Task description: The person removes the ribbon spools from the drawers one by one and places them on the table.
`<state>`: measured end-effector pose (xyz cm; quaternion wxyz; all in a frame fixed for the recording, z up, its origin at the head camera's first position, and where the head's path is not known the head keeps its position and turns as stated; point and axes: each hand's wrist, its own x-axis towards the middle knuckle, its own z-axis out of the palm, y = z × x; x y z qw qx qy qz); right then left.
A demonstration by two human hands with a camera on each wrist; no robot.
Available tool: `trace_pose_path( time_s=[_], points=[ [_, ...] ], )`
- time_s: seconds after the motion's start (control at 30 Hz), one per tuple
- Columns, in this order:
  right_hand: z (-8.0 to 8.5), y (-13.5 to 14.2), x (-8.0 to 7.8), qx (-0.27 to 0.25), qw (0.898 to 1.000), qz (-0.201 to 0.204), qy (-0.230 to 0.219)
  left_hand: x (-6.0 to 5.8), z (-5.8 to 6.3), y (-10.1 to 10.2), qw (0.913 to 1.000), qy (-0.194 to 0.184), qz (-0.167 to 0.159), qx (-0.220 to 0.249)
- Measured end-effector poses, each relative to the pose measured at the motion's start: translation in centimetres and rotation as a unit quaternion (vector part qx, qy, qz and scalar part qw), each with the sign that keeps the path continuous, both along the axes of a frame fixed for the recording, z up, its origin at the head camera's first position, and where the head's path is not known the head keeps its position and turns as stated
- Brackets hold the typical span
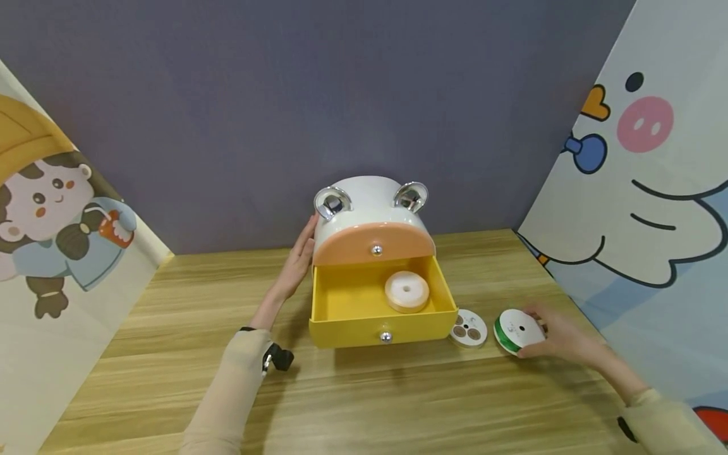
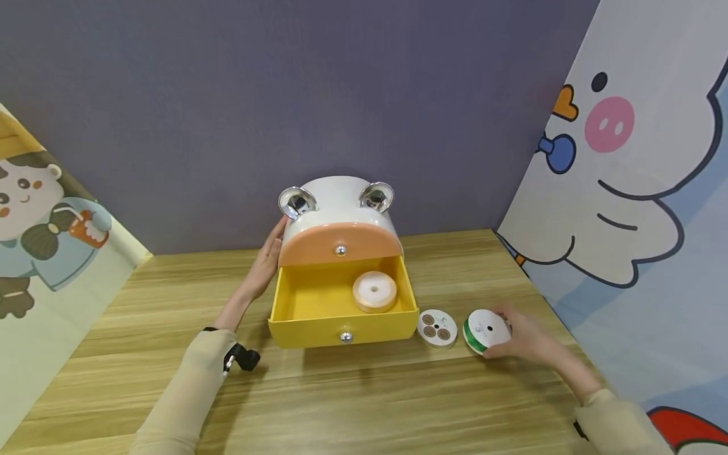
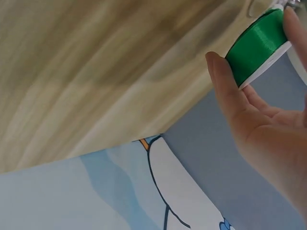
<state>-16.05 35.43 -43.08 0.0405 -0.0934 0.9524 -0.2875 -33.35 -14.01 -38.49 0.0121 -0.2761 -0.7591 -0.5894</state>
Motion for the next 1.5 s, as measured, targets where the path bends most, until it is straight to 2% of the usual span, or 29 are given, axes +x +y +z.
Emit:
trace_pose_path(
  time_s=[0.33,1.0,1.33,1.5],
  points=[
    [-1.0,0.1,0.0,0.059,0.998,-0.012,0.021,0.3,0.2,-0.1,1.0000,0.003,0.005,-0.003],
    [-2.5,0.4,-0.5,0.091,0.996,-0.005,0.017,0.2,0.4,0.1,0.9997,0.010,0.006,-0.019],
    [-2.3,0.3,-0.3,0.114,0.993,0.005,0.025,0.1,0.2,-0.1,0.9998,0.000,0.010,-0.015],
    [-0.9,0.5,-0.2,0.105,0.994,0.007,0.025,0.1,0.1,0.0,0.9999,0.001,0.004,-0.013]
  ],
)
